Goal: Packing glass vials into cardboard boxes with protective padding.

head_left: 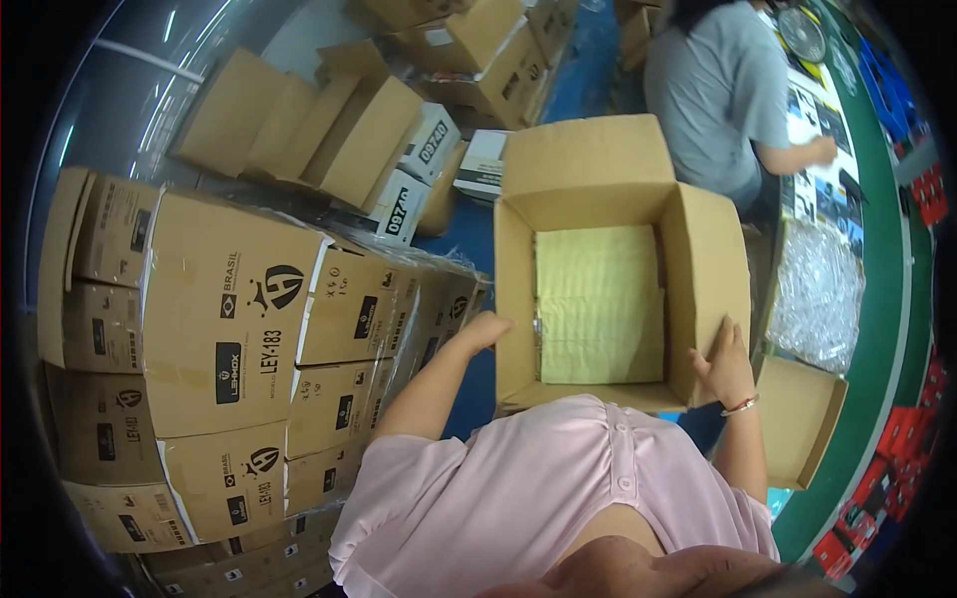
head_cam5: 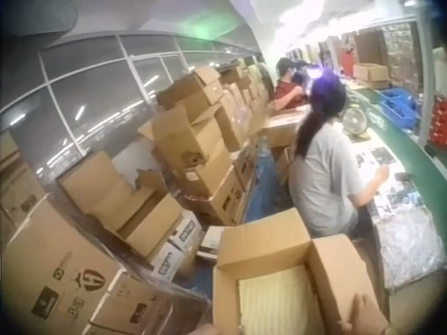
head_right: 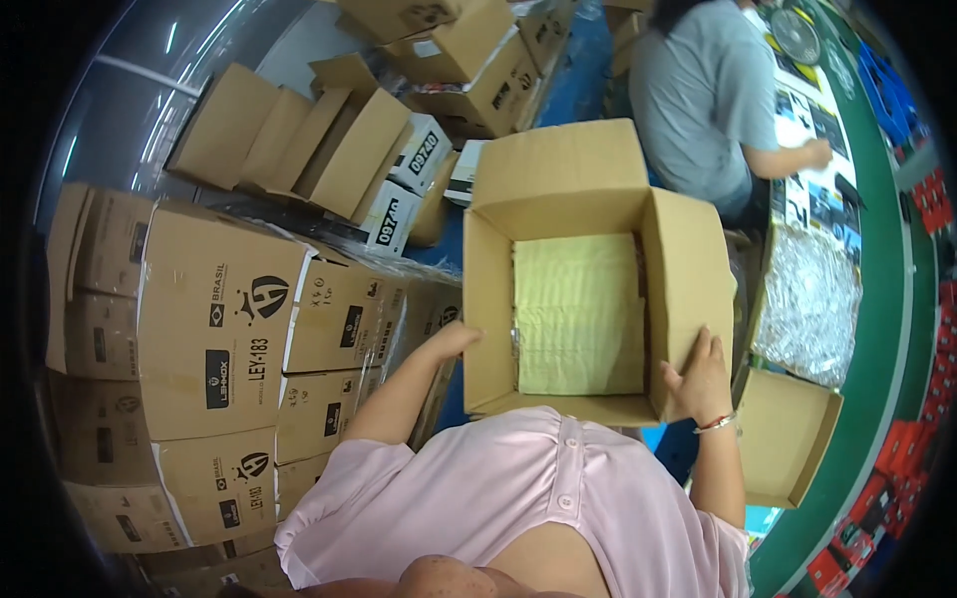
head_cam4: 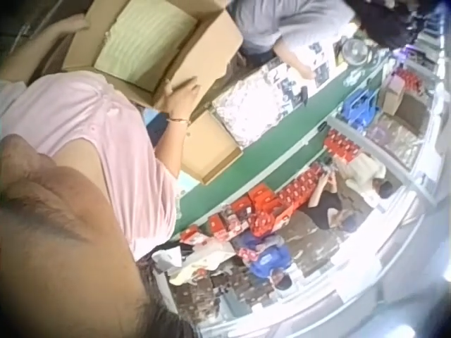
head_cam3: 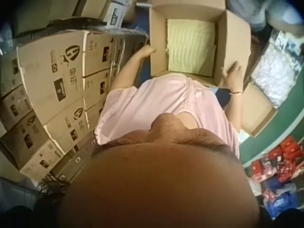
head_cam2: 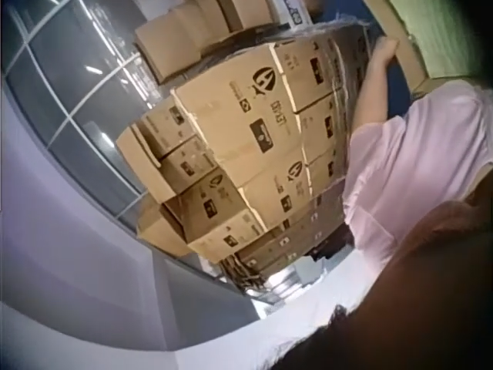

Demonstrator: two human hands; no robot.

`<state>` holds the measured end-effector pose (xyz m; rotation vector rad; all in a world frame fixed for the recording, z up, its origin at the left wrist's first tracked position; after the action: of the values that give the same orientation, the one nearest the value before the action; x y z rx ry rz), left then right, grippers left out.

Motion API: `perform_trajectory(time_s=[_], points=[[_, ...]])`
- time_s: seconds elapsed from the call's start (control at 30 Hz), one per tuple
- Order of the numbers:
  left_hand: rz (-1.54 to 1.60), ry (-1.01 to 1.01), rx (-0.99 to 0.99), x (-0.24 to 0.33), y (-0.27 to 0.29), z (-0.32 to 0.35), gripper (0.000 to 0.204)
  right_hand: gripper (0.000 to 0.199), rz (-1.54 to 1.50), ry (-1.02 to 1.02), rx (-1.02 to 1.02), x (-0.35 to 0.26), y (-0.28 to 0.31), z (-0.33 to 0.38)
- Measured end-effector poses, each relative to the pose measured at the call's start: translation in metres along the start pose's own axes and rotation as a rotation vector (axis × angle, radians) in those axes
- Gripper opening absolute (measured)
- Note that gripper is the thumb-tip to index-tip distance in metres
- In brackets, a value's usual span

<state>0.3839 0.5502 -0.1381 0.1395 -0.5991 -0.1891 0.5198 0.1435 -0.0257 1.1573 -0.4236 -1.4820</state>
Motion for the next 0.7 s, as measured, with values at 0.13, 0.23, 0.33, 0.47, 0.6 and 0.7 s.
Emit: perform_trajectory(time_s=[0.13, 0.23, 0.33, 0.47, 0.6, 0.7], points=[[-0.016, -0.068, -0.211, 0.009, 0.006, 0.001, 0.028, 0.085, -0.063, -0.059, -0.003, -0.007, -0.027, -0.017], [-0.006, -0.108, -0.278, 0.004, 0.032, -0.007, 0.029, 0.065, -0.007, -0.056, -0.028, -0.045, -0.034, -0.025], [-0.177, -0.279, -0.243, 0.046, 0.087, -0.003, 0.029, 0.054, 0.017, -0.09, 0.022, -0.074, -0.056, -0.034], [-0.139, -0.292, -0.269, 0.021, 0.16, -0.026, 0.027, 0.046, 0.077, -0.052, 0.21, -0.191, -0.008, -0.043], [0.38, -0.289, -0.365, -0.02, 0.216, -0.054, 0.023, 0.045, 0.119, -0.059, 0.114, -0.32, 0.024, -0.104], [0.506, -0.317, -0.177, -0.033, 0.255, -0.07, 0.028, 0.045, 0.395, 0.242, 0.337, -0.368, 0.025, -0.161]])
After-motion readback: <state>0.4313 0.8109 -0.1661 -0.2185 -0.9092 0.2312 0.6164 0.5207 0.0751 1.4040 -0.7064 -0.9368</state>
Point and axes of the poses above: each hand's wrist, its own z-axis away from the middle knuckle, its own y-axis out of the back of the hand, x = y × z, the point moved 10 cm from there along -z, towards the middle knuckle, and after that the axes turned 9 degrees about -x, right-handed, at the moved point
